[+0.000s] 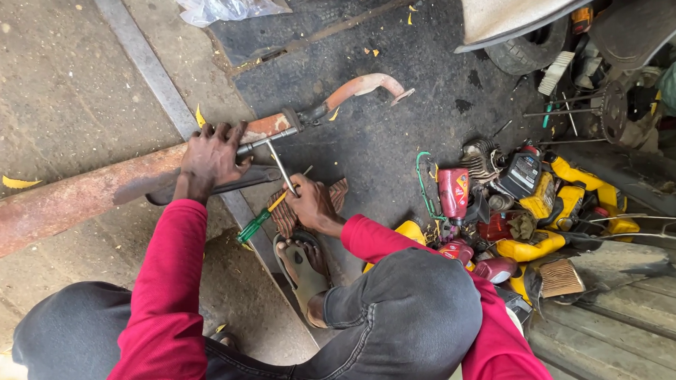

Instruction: Repairing or dismantling a motorcycle exhaust pipe using hand tools such as a T-handle wrench and screwdriver.

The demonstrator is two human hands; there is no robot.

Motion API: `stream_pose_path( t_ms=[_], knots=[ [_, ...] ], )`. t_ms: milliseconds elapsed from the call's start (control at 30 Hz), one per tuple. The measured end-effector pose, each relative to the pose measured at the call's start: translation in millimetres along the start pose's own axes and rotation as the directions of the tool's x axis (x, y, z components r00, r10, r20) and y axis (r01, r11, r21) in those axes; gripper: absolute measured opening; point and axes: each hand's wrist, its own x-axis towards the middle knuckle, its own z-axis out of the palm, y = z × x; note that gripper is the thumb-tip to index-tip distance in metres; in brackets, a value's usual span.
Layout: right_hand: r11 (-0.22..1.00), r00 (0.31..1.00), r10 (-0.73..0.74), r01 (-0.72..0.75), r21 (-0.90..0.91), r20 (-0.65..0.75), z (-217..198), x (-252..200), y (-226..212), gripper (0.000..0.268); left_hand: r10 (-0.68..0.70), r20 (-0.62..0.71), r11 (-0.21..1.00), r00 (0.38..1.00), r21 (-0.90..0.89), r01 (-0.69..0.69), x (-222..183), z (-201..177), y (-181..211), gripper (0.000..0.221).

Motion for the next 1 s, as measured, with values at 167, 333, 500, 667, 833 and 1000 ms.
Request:
stream_pose_path(
  t_ms=[167,333,500,667,833,1000],
  knots=[
    [0.999,0.999,0.004,-0.005,0.034,0.034,-2,-7,0,0.013,0.012,-0.079,0.999,0.997,0.038,-0.009,-4,4,3,0.088],
    [0.995,0.997,0.005,-0.013,0.102,0.074,-5,6,-1,0.017,0.01,-0.049,1.0,0.999,0.027,-0.009,1,-2,0,0.088],
    [0.951,0.962,0.153,-0.205,0.233,0.225,-6,15,-4,0.02,0.014,0.022,1.0,1.0,0.019,-0.015,5,5,-8,0.088],
    [0.737,0.86,0.171,-0.435,0.518,0.48,-6,12,0,0.018,0.046,-0.021,0.998,0.999,0.037,-0.046,9,13,-7,0.083],
    [0.581,0.759,0.135,-0.581,0.57,0.637,-16,16,-8,0.025,0.059,-0.084,0.994,0.995,0.098,-0.05,1,12,-3,0.081],
    [0.581,0.691,0.05,-0.608,0.542,0.721,-15,15,-16,0.025,0.02,-0.154,0.998,0.988,0.063,-0.011,-3,23,-8,0.08]
  ],
)
